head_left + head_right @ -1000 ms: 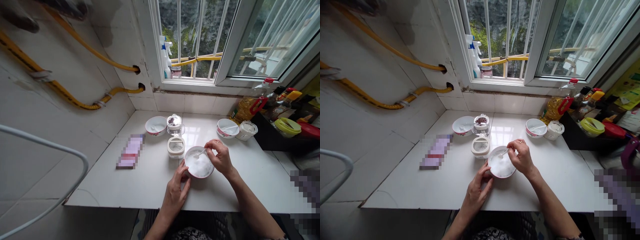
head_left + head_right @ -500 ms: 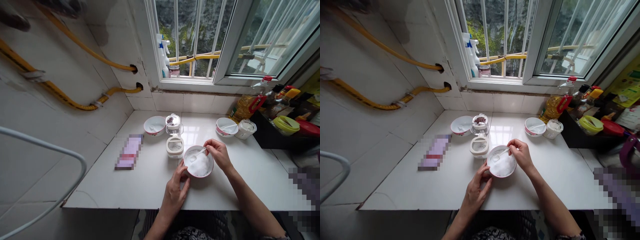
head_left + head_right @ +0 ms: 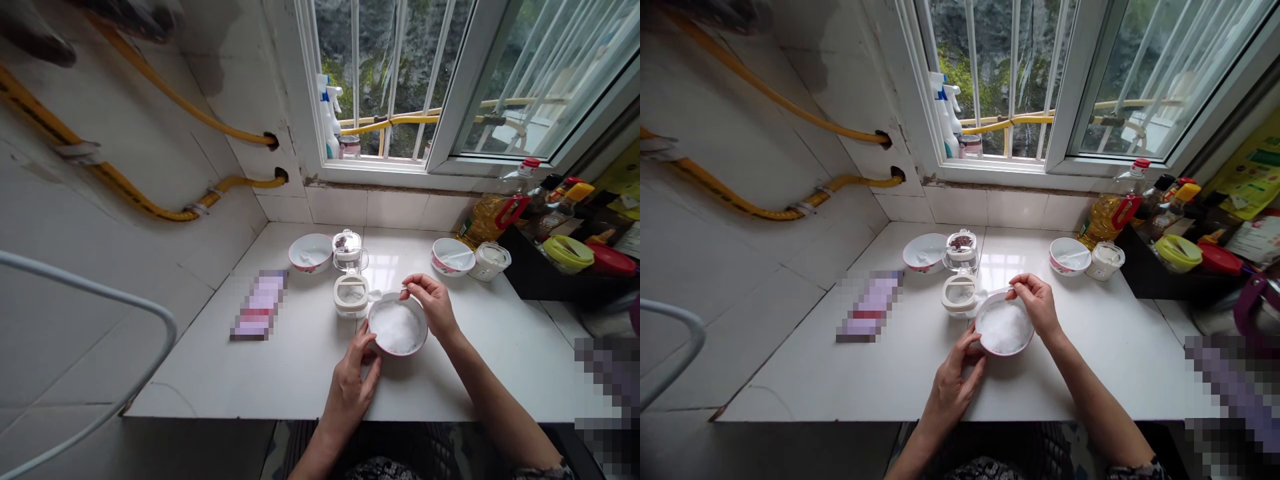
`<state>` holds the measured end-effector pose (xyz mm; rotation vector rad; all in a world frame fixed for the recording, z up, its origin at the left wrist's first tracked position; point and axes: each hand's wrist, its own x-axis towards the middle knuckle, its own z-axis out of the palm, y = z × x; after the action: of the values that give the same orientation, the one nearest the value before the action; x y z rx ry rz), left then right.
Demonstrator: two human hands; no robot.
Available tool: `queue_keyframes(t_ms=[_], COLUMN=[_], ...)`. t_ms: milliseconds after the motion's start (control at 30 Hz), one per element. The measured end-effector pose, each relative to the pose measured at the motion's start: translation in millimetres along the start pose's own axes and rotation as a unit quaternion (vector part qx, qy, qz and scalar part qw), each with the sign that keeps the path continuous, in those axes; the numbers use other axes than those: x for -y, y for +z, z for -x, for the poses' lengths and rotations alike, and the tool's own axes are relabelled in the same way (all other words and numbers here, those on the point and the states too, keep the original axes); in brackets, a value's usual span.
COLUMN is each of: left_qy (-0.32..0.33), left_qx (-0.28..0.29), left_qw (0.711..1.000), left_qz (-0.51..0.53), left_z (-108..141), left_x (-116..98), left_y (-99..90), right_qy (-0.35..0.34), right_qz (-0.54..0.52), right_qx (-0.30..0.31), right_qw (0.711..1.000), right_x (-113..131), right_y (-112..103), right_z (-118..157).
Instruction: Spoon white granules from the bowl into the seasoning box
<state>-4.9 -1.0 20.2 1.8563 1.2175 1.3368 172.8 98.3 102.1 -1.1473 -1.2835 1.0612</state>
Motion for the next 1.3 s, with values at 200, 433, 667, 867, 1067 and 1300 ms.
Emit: queue_keyframes(t_ms=[200,433,667,867,1067,1300], left_qy=[0.001,-0.004,-0.011,-0.017,-0.016,-0.016], left_qx=[0.003,-0.003,-0.001,-0.003,-0.004,0.001], left_qw=[1.0,1.0,1.0,1.0,1.0,1.0], left_qz=[0.002,0.0,-0.001,-0.006,-0.007,0.006], left_z=[-0.3,1.2,2.5,3.5,3.9,1.9], left_x=[0.6,2.4,3.1,4.9,4.9,1.5], left_y=[-0.3,0.9,1.2,2.3,2.1,0.7], right_qy=[-0.224,-0.396,-0.249,-0.275,-0.186,-0.035], right_qz=[0.169,0.287,0.256,0.3,0.268,0.126], right_qx=[0.022,0.052,-0.013,0.055,0.051,0.024], right_qw=[0.96,0.871,0.934,0.912,0.944,0.991], right_x=[-1.7,2.9,7.1,-4.8,-5.4,2.5], right_y=[22.0,20.5,-8.9,-4.2,-2.1,-9.8], right_z=[8.3,8.5,10.8,11.0,12.8,6.7])
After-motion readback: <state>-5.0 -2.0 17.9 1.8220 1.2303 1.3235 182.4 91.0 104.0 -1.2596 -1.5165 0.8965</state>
